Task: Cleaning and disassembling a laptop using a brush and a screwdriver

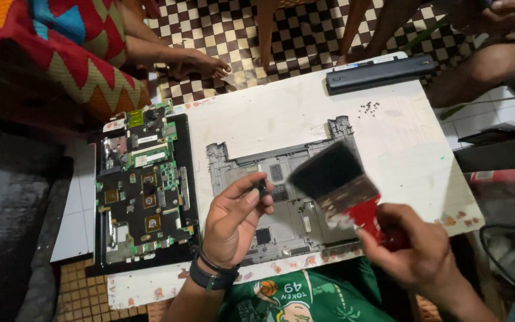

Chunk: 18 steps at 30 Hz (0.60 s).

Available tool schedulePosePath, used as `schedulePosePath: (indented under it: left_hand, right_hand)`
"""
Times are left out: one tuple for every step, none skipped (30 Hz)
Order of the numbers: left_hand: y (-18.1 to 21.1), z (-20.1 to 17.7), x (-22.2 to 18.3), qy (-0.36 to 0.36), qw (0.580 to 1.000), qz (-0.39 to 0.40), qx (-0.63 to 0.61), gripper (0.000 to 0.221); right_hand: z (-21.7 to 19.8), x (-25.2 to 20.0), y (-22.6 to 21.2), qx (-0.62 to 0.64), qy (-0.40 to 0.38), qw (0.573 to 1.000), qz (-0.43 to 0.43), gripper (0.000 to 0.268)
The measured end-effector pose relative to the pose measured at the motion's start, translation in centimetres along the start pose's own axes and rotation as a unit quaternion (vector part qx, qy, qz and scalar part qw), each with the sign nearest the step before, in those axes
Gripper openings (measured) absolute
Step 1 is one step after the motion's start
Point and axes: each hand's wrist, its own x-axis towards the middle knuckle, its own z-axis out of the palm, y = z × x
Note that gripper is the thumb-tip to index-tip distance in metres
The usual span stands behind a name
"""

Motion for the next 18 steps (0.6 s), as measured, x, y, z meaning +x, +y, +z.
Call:
schedulePosePath:
  left_hand:
    - [-0.1, -0.1, 0.3, 0.003, 1.000, -0.007, 0.005, 0.040]
    - [-0.1, -0.1, 0.4, 0.002, 1.000, -0.006, 0.006, 0.040]
    - [-0.2, 0.0, 0.3, 0.002, 1.000, 0.001, 0.009, 0.039]
    - [-0.4, 0.0, 0.3, 0.003, 1.000, 0.008, 0.012, 0.038]
    - [-0.6, -0.1, 0.2, 0.001, 1.000, 0.010, 0.012, 0.038]
    - [-0.8, -0.1, 0.2, 0.011, 1.000, 0.008, 0.005, 0.039]
    - [-1.1, -0.3, -0.2, 0.024, 1.000, 0.003, -0.002, 0.040]
    - [-1.1, -0.4, -0.2, 0.025, 1.000, 0.003, -0.002, 0.040]
    - [-1.2, -0.6, -0.1, 0.016, 1.000, 0.011, -0.006, 0.038]
    - [-1.2, -0.7, 0.0, 0.006, 1.000, 0.019, -0.011, 0.036]
    - [-1.2, -0.9, -0.1, 0.006, 1.000, 0.020, -0.011, 0.036]
    - [-1.2, -1.1, -0.1, -0.009, 0.999, 0.029, -0.014, 0.036]
    - [-1.3, -1.3, -0.2, -0.022, 0.999, 0.038, -0.017, 0.038]
    - [-1.3, -1.1, -0.2, -0.021, 0.999, 0.038, -0.017, 0.038]
    - [-1.3, -0.9, 0.1, 0.008, 0.999, 0.040, 0.004, 0.038]
    - [-1.2, -0.7, 0.3, 0.038, 0.998, 0.042, 0.025, 0.039]
    - [-0.9, -0.7, 0.3, 0.038, 0.998, 0.043, 0.026, 0.039]
    - [-0.6, -0.7, 0.3, 0.025, 0.998, 0.049, 0.027, 0.037]
  right_hand:
    - [0.4, -0.5, -0.3, 0.038, -0.021, 0.999, 0.020, 0.049]
    - [0.6, 0.1, -1.1, 0.039, -0.020, 0.999, 0.018, 0.049]
    - [0.6, 0.4, -2.0, 0.059, -0.038, 0.997, -0.020, 0.047]
    - [0.7, 0.8, -2.9, 0.079, -0.056, 0.994, -0.058, 0.045]
    - [0.5, 1.1, -3.7, 0.078, -0.055, 0.994, -0.060, 0.045]
    - [0.4, 1.3, -4.5, 0.092, -0.050, 0.990, -0.091, 0.042]
    - [0.2, 1.4, -5.2, 0.106, -0.047, 0.986, -0.119, 0.040]
    - [0.1, 1.3, -5.5, 0.105, -0.048, 0.986, -0.119, 0.040]
    - [-0.1, 1.4, -5.8, 0.115, -0.053, 0.981, -0.145, 0.041]
    - [-0.3, 1.5, -6.1, 0.124, -0.057, 0.976, -0.172, 0.042]
    - [-0.3, 1.8, -6.1, 0.123, -0.057, 0.976, -0.173, 0.042]
    - [-0.3, 2.0, -6.1, 0.105, -0.064, 0.974, -0.188, 0.040]
    - [-0.3, 2.2, -6.1, 0.087, -0.073, 0.973, -0.202, 0.039]
    - [-0.2, 2.0, -6.2, 0.087, -0.074, 0.973, -0.203, 0.039]
    - [0.0, 2.0, -6.4, 0.079, -0.043, 0.980, -0.178, 0.036]
    - [0.2, 2.0, -6.5, 0.070, -0.012, 0.986, -0.153, 0.033]
    - [-0.2, 2.0, -6.7, 0.071, -0.012, 0.985, -0.154, 0.033]
    - [-0.5, 2.0, -6.8, 0.080, -0.045, 0.979, -0.183, 0.036]
